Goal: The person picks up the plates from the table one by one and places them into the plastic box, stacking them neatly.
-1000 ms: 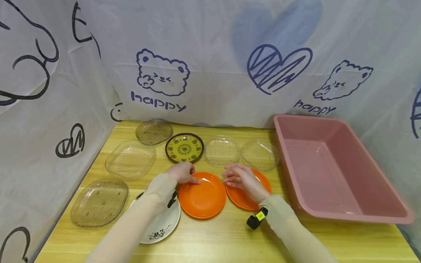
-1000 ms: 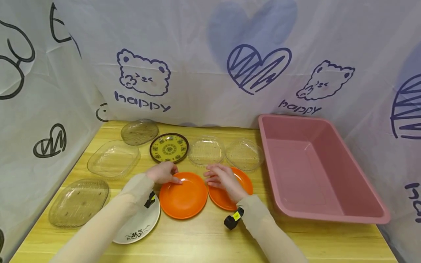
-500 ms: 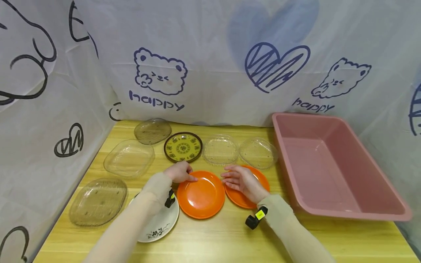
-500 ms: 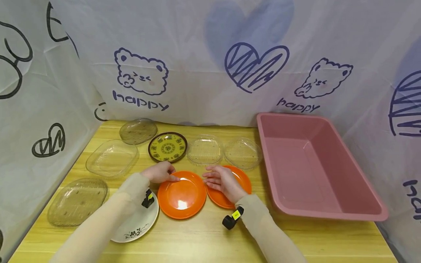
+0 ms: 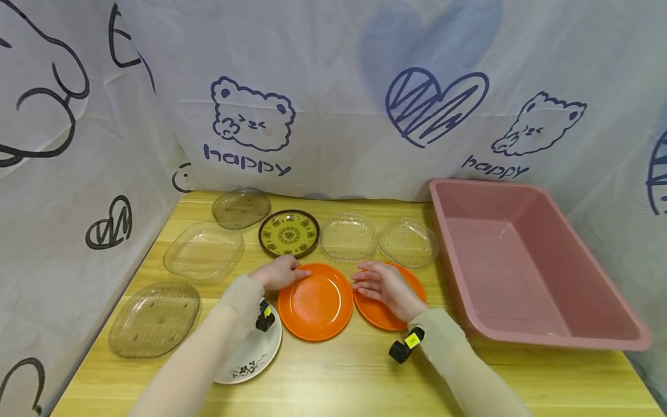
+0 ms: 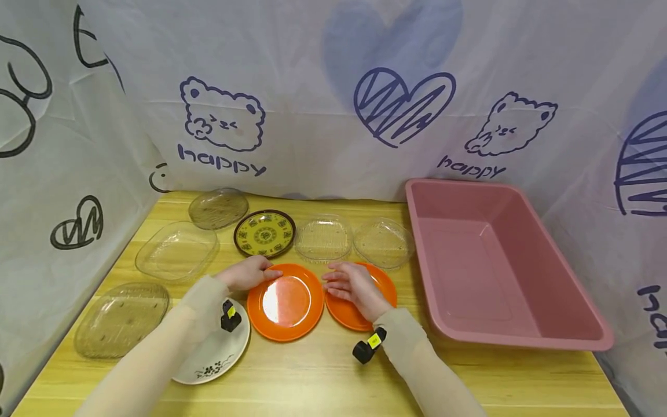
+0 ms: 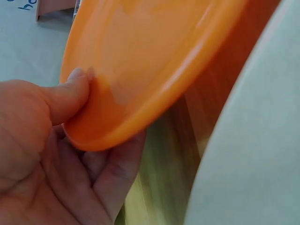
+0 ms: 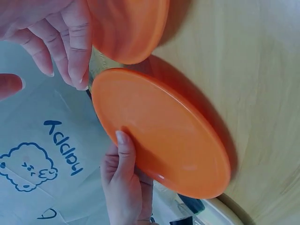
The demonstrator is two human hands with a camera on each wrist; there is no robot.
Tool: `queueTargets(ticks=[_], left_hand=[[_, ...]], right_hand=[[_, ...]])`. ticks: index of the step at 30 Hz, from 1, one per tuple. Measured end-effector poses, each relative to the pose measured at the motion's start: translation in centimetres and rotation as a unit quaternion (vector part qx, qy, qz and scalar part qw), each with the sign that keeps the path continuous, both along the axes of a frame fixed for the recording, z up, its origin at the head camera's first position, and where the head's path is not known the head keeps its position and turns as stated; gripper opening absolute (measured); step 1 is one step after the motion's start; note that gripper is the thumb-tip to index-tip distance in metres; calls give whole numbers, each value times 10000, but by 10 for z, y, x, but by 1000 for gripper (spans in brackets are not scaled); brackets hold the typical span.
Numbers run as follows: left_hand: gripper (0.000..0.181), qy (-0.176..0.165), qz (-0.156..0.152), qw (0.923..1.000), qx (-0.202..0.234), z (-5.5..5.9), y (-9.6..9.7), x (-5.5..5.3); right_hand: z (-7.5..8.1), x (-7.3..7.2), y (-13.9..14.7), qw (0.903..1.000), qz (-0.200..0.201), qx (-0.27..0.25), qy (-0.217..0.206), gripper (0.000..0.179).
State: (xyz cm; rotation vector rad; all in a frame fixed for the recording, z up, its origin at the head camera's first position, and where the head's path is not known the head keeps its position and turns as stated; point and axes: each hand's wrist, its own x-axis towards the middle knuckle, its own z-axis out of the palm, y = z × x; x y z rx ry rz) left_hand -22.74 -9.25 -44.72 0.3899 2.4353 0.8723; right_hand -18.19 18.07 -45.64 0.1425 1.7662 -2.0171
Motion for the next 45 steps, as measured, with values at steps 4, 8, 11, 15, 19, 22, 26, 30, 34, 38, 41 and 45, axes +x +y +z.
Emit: queueTargets(ticks=[4,8,11,15,19,22,26,30,34,38,41,45], left_hand=[[35,-23,127,9999,42,3,-2,1],[35,-54,166,9998,100,5,-4,1],[34,-9,190,9997,176,6,-5,1],[35,121,266,9988,388,9,-5,2],[37,144,398,9964,734,11,-3,4],[38,85,539,9934,1008,13,0,4],[37,-45,731,9876,1392,16,5,4],[37,-22,925,9813,1688,21,12,5],[40,92,1233,9746,1866,23,22,6],[41,45,1523,9640,2181,22,31,9],[41,-49,1679,9553,2435,21,37,11],[42,-33,1968,9445,2629,20,45,13]], right_hand=[[1,0,1,9998,-156,70,104,48],[3,0,1,9990,-310,227,234,45],[3,0,0,9979,-411,330,367,43],[2,1,-1,9950,-655,480,582,41],[-1,2,0,9901,-878,698,839,40],[-2,2,2,9874,-959,793,974,38],[-1,2,3,9868,-1064,783,939,38],[1,2,4,9875,-1174,735,747,41],[3,2,4,9886,-1308,539,511,43],[4,2,5,9900,-1370,119,327,44],[5,2,5,9900,-1376,-144,262,41],[7,2,5,9891,-1423,-309,227,36]])
